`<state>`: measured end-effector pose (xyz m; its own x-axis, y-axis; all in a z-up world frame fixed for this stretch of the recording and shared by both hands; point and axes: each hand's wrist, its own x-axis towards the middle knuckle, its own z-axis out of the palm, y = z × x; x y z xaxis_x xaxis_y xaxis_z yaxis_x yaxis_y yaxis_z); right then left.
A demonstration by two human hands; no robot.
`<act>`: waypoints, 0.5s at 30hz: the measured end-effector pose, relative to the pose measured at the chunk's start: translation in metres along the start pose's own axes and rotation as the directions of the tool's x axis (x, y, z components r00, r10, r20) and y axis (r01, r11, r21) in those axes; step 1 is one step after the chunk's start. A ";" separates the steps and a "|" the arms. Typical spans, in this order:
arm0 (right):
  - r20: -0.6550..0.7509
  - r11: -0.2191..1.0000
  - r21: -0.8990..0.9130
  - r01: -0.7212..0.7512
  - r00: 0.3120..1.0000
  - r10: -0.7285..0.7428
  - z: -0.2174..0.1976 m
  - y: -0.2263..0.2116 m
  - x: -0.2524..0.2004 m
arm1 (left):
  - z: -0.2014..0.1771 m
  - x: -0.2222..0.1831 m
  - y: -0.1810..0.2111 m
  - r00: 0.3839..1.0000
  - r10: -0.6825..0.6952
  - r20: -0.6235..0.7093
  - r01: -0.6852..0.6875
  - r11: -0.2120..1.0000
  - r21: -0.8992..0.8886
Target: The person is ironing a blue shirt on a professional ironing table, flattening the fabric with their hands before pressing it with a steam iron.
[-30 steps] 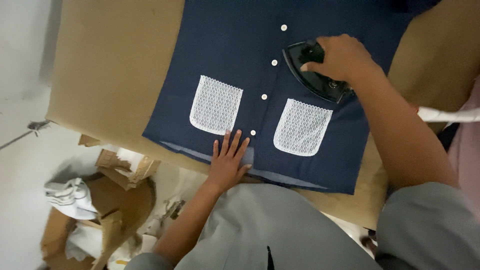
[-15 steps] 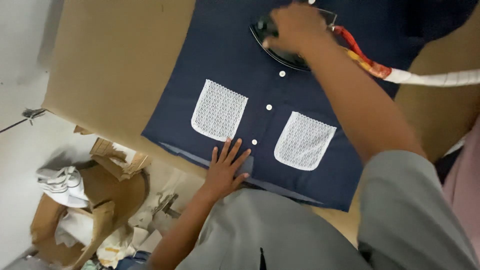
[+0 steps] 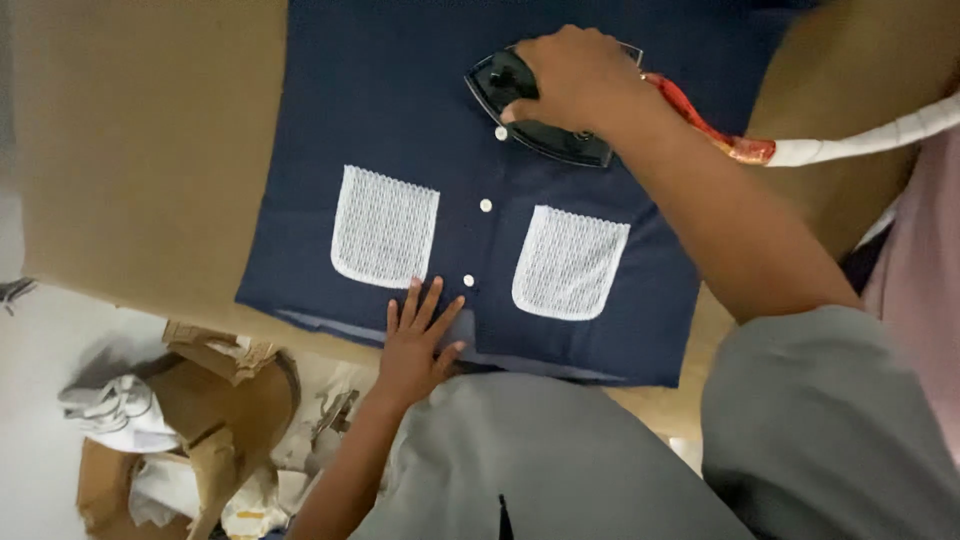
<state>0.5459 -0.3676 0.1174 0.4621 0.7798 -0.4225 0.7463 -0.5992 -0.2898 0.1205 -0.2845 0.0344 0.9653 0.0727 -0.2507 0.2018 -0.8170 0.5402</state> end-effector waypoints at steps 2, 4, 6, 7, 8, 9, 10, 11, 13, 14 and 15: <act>0.024 1.000 0.009 -0.004 1.000 0.004 -0.003 0.003 -0.019 | 0.000 0.000 0.003 1.000 0.002 -0.002 -0.002 1.000 -0.017; 0.039 1.000 0.013 0.005 0.999 -0.006 -0.004 0.006 -0.027 | 0.000 -0.001 0.003 1.000 -0.003 -0.017 0.003 1.000 -0.027; -0.014 0.997 0.083 0.001 1.000 0.000 0.005 0.016 -0.035 | 0.003 -0.003 0.003 0.997 0.038 -0.069 -0.041 0.998 -0.048; -0.012 0.996 0.084 0.004 1.000 -0.003 0.005 0.014 -0.036 | 0.004 -0.005 0.004 0.997 0.034 -0.069 -0.037 0.998 -0.048; 0.015 0.998 0.057 0.005 1.000 -0.006 0.003 0.012 -0.034 | 0.004 -0.004 0.003 0.997 0.032 -0.063 -0.035 0.998 -0.045; 0.042 1.000 0.029 0.006 0.999 -0.007 0.000 0.011 -0.033 | 0.004 -0.002 0.002 0.998 0.031 -0.058 -0.034 0.999 -0.042; 0.040 1.000 0.030 0.009 0.999 -0.010 -0.001 0.010 -0.028 | 0.004 -0.002 0.002 0.998 0.030 -0.059 -0.032 0.999 -0.038; 0.044 1.000 -0.013 0.001 0.999 0.000 -0.003 0.008 -0.024 | 0.004 -0.002 0.003 0.999 0.022 -0.043 -0.025 0.999 -0.049; 0.041 0.999 -0.052 -0.001 0.999 0.003 -0.009 0.003 -0.016 | 0.003 -0.003 0.004 0.999 0.012 -0.031 -0.014 0.999 -0.049; 0.078 0.999 -0.029 -0.014 0.997 0.017 -0.013 0.001 -0.014 | 0.001 -0.002 0.006 0.999 0.009 -0.039 -0.011 0.998 -0.054; 0.116 1.000 -0.006 -0.028 0.993 0.029 -0.017 -0.002 -0.012 | 0.000 -0.002 0.008 0.999 0.005 -0.047 -0.008 0.998 -0.059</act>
<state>0.5473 -0.3725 0.1375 0.4245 0.7358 -0.5276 0.7356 -0.6201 -0.2728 0.1201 -0.2915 0.0393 0.9730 0.0951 -0.2103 0.2037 -0.7822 0.5887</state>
